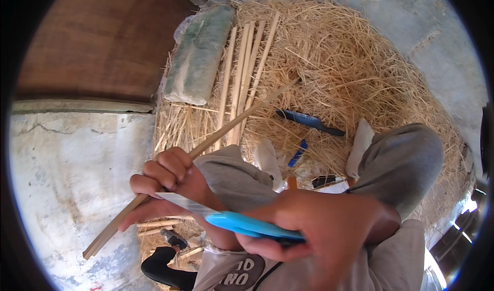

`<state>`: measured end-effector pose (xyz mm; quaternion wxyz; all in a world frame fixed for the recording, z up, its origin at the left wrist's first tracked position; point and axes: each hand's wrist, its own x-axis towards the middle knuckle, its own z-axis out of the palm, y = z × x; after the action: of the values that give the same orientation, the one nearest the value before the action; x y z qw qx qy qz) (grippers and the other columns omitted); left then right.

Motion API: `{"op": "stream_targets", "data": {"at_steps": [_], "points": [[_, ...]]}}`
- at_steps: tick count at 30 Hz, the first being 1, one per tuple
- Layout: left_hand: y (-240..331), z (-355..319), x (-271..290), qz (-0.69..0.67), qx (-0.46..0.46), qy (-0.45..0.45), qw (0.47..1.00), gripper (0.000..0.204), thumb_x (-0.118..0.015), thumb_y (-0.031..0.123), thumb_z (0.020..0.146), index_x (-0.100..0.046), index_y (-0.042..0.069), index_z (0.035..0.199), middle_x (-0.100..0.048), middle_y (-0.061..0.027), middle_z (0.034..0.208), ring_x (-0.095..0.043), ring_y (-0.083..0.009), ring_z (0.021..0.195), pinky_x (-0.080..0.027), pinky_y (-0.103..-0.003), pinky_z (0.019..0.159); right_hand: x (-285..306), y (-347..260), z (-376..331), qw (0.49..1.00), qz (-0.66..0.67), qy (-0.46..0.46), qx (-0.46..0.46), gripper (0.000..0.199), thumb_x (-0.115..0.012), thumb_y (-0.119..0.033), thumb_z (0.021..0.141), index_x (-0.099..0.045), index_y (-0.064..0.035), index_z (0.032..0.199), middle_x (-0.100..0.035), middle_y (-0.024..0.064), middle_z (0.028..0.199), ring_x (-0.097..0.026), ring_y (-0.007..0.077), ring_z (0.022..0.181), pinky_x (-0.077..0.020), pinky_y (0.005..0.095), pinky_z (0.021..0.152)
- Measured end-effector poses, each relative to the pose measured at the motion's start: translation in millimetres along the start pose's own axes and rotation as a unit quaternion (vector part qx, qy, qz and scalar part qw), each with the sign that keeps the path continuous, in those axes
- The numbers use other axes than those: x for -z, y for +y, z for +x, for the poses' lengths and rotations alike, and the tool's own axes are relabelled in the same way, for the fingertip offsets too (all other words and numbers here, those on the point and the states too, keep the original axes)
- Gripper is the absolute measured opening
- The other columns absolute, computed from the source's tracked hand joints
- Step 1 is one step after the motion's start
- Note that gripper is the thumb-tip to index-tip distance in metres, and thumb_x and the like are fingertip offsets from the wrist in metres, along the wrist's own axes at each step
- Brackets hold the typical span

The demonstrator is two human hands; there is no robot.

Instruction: The person sits on a bed of straw and uses a knife to shave thin strips of bamboo. They hold the bamboo strip in their left hand and scrape the knife along its length to remove the outer layer, occasionally switching to a different tool to continue the process.

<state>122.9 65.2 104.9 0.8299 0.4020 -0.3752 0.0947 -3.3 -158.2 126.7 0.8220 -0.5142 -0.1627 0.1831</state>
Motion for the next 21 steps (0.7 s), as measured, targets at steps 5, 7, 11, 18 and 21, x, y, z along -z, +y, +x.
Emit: {"op": "stream_targets", "data": {"at_steps": [5,7,11,18,21], "points": [[-2.5,-4.3,4.0,0.006,-0.005,0.04,0.999,0.077,-0.027,0.091,0.087,-0.032,0.016,0.067,-0.028,0.0021,0.055,-0.021,-0.0112,0.046,-0.019,-0.029,0.043,7.5,51.6,38.1,0.975,-0.051,0.195,-0.091,0.05,-0.044,-0.053,0.106,-0.051,-0.0084,0.085,-0.04,-0.0028,0.058,-0.043,0.0137,0.054,-0.0396,0.0338,0.057],[-3.9,0.2,2.8,0.002,-0.004,0.011,1.0,0.078,-0.026,0.091,0.086,-0.031,0.016,0.067,-0.028,0.0023,0.054,-0.02,-0.011,0.046,-0.018,-0.028,0.043,45.4,85.8,56.9,0.938,-0.125,0.286,-0.15,0.06,-0.029,-0.051,0.111,-0.055,-0.0055,0.084,-0.044,0.0036,0.057,-0.049,0.0207,0.054,-0.0442,0.0394,0.059],[-3.5,0.3,1.2,0.0,-0.003,-0.016,1.0,0.077,-0.026,0.091,0.087,-0.031,0.016,0.067,-0.028,0.0022,0.054,-0.02,-0.0109,0.046,-0.019,-0.028,0.043,50.1,131.5,69.5,0.867,-0.35,0.344,-0.087,0.068,-0.021,-0.05,0.112,-0.061,-0.0027,0.083,-0.055,0.013,0.061,-0.06,0.0309,0.06,-0.0492,0.0464,0.065],[-8.4,-4.3,-3.3,-0.014,-0.008,-0.053,0.998,0.077,-0.026,0.09,0.087,-0.031,0.017,0.067,-0.029,0.0024,0.055,-0.022,-0.0107,0.046,-0.017,-0.028,0.044,82.9,176.9,52.8,0.823,-0.345,0.421,-0.165,0.061,-0.028,-0.045,0.112,-0.064,0.0017,0.094,-0.065,0.0244,0.071,-0.066,0.0448,0.07,-0.0522,0.0561,0.073],[-2.2,-3.4,0.1,0.0,0.008,-0.035,0.999,0.077,-0.028,0.09,0.088,-0.031,0.016,0.067,-0.029,0.0022,0.055,-0.021,-0.011,0.047,-0.017,-0.029,0.045,53.0,150.3,57.8,0.85,-0.365,0.364,-0.106,0.063,-0.029,-0.046,0.111,-0.064,0.0015,0.09,-0.064,0.0243,0.07,-0.066,0.0455,0.072,-0.0517,0.0562,0.072]]}}
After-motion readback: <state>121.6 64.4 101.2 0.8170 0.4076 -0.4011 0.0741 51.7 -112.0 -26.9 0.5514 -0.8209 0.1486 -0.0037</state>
